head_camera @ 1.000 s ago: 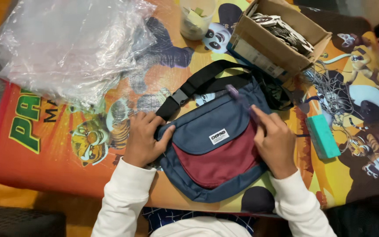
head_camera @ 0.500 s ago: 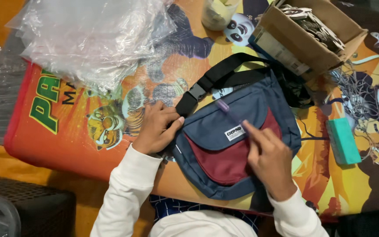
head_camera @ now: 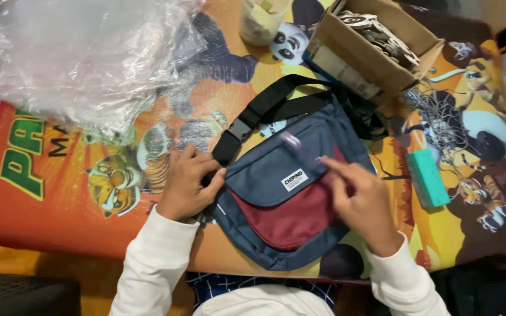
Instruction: The person uses a purple toothbrush to scrub the exterior and interior surfaces of a blue and red sling bag. They repeatedly open and close the front flap and main compartment while brushing seams and fabric.
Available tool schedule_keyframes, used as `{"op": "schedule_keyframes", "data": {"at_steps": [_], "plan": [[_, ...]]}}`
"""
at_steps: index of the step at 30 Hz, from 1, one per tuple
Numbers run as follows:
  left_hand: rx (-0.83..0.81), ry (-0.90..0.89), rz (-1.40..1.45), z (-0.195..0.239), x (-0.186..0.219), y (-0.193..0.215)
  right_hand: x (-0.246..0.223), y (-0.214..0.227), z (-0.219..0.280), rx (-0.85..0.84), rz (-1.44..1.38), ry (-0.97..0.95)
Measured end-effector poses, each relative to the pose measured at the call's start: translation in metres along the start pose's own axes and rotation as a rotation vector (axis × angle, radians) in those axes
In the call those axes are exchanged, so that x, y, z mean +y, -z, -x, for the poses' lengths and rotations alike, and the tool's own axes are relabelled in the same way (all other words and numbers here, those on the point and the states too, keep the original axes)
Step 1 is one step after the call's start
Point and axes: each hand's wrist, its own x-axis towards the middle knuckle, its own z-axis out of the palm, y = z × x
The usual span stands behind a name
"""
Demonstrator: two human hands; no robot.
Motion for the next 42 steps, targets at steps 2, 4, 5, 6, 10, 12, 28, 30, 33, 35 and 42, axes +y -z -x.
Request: {"op": "schedule_keyframes", "data": {"at_steps": [2, 4, 5, 6, 10, 12, 28, 30, 33, 35, 42], "plan": [[-0.002, 0.003, 0.003, -0.002, 0.004, 0.001, 0.003, -0.004, 0.001, -0.033, 0.076, 0.011], [-0.009, 0.004, 0.003, -0.003, 0.004, 0.002, 0.006, -0.001, -0.005, -0.066, 0.148, 0.016], [-0.016, 0.012, 0.004, -0.003, 0.003, 0.002, 0.008, 0.005, -0.011, -0.040, 0.209, 0.016], [-0.021, 0.021, 0.004, -0.002, 0.002, 0.002, 0.010, 0.011, -0.017, -0.015, 0.270, 0.019], [-0.022, 0.043, 0.015, -0.005, 0.008, 0.005, 0.039, 0.014, -0.028, 0.111, 0.497, -0.032], [-0.008, 0.037, 0.002, -0.004, 0.007, 0.004, 0.022, 0.017, -0.028, 0.077, 0.333, 0.054], [0.067, -0.012, 0.025, -0.004, 0.008, 0.008, 0.017, 0.008, 0.027, -0.216, -0.160, 0.079], [0.067, -0.014, 0.029, -0.006, 0.010, 0.007, 0.034, 0.008, 0.024, -0.072, 0.089, 0.055], [0.078, -0.004, 0.031, -0.005, 0.009, 0.005, 0.062, 0.004, 0.021, 0.090, 0.194, 0.046], [0.059, 0.013, 0.012, -0.003, 0.007, 0.000, 0.037, 0.008, 0.024, -0.055, -0.064, 0.098], [0.071, 0.010, 0.048, -0.004, 0.007, 0.003, 0.035, 0.010, 0.004, -0.105, 0.148, 0.033]]}}
